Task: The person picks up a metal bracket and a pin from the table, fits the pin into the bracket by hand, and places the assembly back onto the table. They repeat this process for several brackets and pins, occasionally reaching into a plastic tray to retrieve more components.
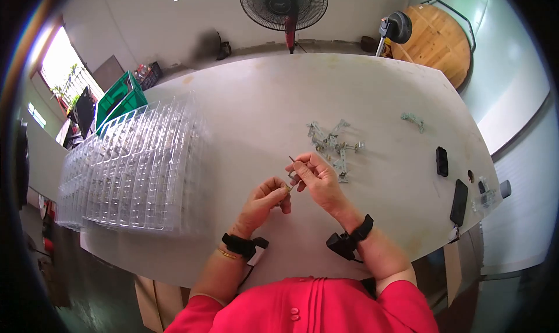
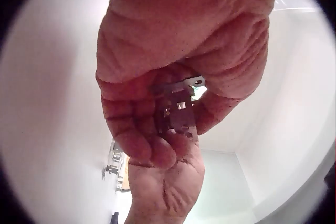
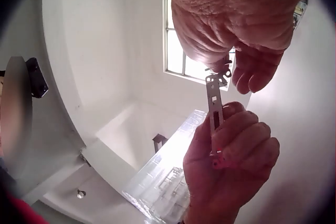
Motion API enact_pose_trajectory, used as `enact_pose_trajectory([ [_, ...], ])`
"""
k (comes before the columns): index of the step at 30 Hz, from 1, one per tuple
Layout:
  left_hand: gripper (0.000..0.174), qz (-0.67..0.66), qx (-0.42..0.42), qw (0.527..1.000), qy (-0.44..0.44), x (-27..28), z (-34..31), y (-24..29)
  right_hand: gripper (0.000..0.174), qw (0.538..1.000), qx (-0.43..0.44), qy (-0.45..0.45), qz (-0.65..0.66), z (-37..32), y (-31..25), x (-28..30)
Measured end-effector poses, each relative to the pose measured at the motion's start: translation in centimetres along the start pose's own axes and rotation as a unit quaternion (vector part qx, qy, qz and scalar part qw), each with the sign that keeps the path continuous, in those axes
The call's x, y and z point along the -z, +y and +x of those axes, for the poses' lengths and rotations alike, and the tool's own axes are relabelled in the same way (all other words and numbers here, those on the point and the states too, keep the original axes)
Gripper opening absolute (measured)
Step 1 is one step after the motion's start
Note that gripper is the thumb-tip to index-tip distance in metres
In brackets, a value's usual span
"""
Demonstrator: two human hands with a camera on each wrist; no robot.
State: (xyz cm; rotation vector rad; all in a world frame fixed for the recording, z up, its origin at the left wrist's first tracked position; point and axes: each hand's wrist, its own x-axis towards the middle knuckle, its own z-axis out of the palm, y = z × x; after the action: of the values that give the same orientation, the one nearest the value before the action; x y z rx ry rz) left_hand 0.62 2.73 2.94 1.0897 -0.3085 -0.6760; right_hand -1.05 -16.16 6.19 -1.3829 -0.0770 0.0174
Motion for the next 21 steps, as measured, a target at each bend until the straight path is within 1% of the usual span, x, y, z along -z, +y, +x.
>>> enact_pose_trajectory([
  [1,0.013,0.066,-0.01,0.997,0.04,-0.3,0.1,-0.2,0.014,1.0,0.012,0.012,-0.017,-0.1,-0.1,0.0],
  [2,0.013,0.063,-0.011,0.997,0.041,-0.5,0.2,-0.5,0.014,0.999,0.024,0.024,-0.033,-0.2,-0.1,0.1],
  [4,0.015,0.185,-0.104,0.972,0.099,-1.0,0.6,-1.3,0.013,0.998,0.037,0.03,-0.042,-0.1,0.4,0.6],
  [5,0.015,0.185,-0.104,0.972,0.099,-1.0,0.7,-1.6,0.013,0.997,0.05,0.037,-0.048,0.0,0.6,0.7],
  [7,0.017,0.303,-0.136,0.929,0.164,-0.9,0.8,-1.8,0.012,0.997,0.047,0.038,-0.047,-0.1,0.6,0.8],
  [8,0.017,0.304,-0.135,0.929,0.164,-1.0,0.6,-1.9,0.012,0.997,0.043,0.039,-0.045,-0.1,0.6,0.8],
  [9,0.016,0.333,-0.133,0.915,0.184,-1.4,0.4,-1.5,0.012,0.997,0.043,0.042,-0.045,-0.1,0.8,0.8],
  [10,0.015,0.36,-0.131,0.902,0.201,-1.8,0.4,-1.4,0.011,0.995,0.058,0.039,-0.07,-0.2,1.2,0.9],
  [12,0.015,0.366,-0.128,0.901,0.197,-1.9,0.3,-1.5,0.01,0.992,0.072,0.044,-0.099,-0.4,1.6,1.0],
  [14,0.016,0.373,-0.126,0.898,0.196,-1.9,0.3,-1.3,0.008,0.971,0.104,0.058,-0.209,-0.5,1.7,1.0],
  [15,0.017,0.38,-0.141,0.895,0.186,-1.9,0.2,-1.0,0.008,0.971,0.105,0.059,-0.209,-0.5,1.7,1.0],
  [16,0.019,0.387,-0.156,0.891,0.176,-1.9,0.1,-0.8,0.007,0.975,0.103,0.072,-0.181,-0.5,1.8,1.0],
  [17,0.019,0.388,-0.156,0.891,0.176,-1.9,0.2,-0.8,0.007,0.979,0.102,0.084,-0.154,-0.5,1.8,0.9],
  [18,0.021,0.25,-0.118,0.945,0.175,-1.9,0.3,-0.9,0.007,0.98,0.101,0.083,-0.152,-0.4,1.7,0.9],
  [19,0.025,0.106,-0.078,0.977,0.169,-1.9,0.3,-0.8,0.007,0.984,0.092,0.084,-0.127,-0.4,1.5,0.9],
  [20,0.025,0.106,-0.078,0.976,0.172,-1.4,0.5,-0.9,0.007,0.988,0.083,0.085,-0.102,-0.4,1.4,0.9],
  [21,0.029,0.033,-0.056,0.99,0.125,-0.6,0.6,-1.0,0.007,0.988,0.083,0.083,-0.1,-0.3,1.2,0.9],
])
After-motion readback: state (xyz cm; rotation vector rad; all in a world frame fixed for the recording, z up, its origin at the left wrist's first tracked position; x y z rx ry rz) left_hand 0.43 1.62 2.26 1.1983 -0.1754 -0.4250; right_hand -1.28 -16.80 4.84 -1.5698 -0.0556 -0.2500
